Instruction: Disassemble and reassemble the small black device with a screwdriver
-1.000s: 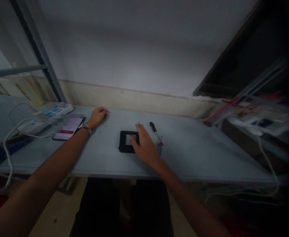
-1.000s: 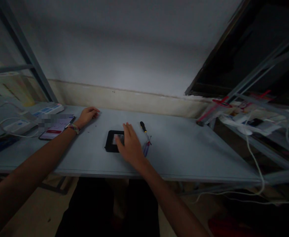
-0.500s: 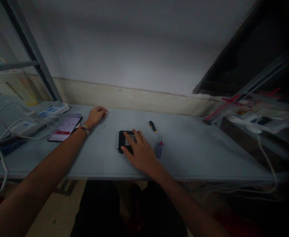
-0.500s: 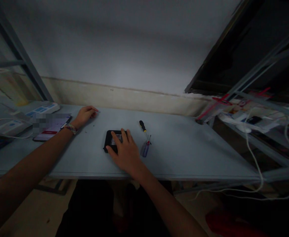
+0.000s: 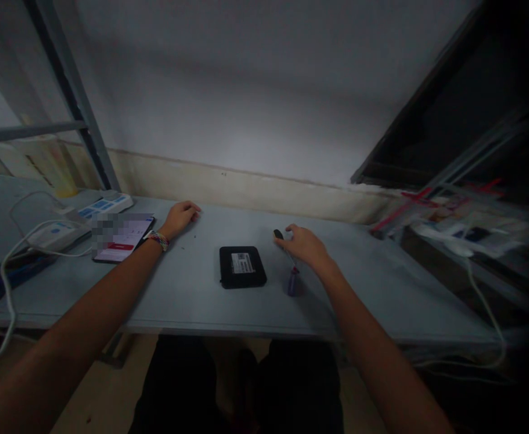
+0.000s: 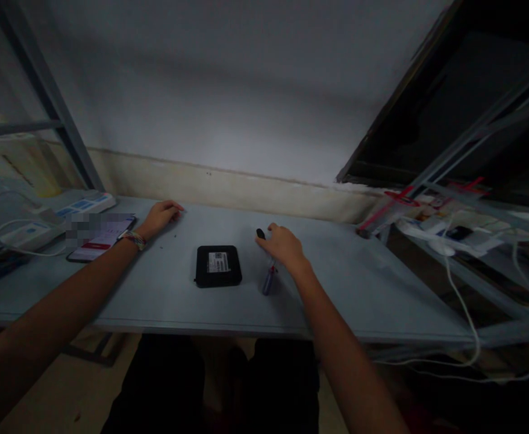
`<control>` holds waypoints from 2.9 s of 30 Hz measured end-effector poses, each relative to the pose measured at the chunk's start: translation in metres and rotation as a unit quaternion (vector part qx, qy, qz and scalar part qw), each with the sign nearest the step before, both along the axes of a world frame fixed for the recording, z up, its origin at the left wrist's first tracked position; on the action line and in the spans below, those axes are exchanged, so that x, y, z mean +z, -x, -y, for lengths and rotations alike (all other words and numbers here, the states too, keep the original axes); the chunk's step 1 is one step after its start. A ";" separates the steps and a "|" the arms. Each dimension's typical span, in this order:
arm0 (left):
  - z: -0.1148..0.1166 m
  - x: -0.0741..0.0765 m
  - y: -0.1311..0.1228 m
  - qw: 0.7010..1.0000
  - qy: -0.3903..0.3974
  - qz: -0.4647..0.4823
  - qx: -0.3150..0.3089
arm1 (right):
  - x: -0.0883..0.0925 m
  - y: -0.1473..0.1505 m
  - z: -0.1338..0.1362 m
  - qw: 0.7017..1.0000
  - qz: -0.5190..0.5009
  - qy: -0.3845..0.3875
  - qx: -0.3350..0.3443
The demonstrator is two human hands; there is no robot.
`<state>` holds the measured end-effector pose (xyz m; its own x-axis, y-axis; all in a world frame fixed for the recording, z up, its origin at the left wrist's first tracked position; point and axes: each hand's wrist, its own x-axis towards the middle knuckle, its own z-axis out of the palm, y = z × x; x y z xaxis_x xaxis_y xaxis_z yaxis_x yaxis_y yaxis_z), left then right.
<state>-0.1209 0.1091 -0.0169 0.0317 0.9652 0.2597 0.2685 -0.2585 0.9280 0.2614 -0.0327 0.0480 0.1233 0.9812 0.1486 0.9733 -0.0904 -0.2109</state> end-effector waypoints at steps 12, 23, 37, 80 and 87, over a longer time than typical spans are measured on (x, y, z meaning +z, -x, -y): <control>0.000 0.001 -0.001 1.000 0.000 -0.008 0.001 | 0.009 -0.039 -0.034 0.988 -0.118 -0.082 -0.058; -0.001 -0.001 0.001 1.000 0.003 -0.016 -0.001 | 0.019 0.076 -0.041 0.778 -0.551 -0.254 0.166; -0.010 -0.009 0.000 1.000 -0.005 -0.023 -0.007 | -0.021 0.149 -0.021 0.801 -0.519 -0.116 0.276; 0.029 0.026 -0.017 0.964 -0.077 -0.139 -0.213 | -0.036 0.057 -0.045 0.696 -0.696 -0.076 0.158; 0.050 0.034 -0.031 0.948 -0.092 -0.166 -0.254 | -0.031 0.063 -0.041 0.676 -0.715 -0.080 0.162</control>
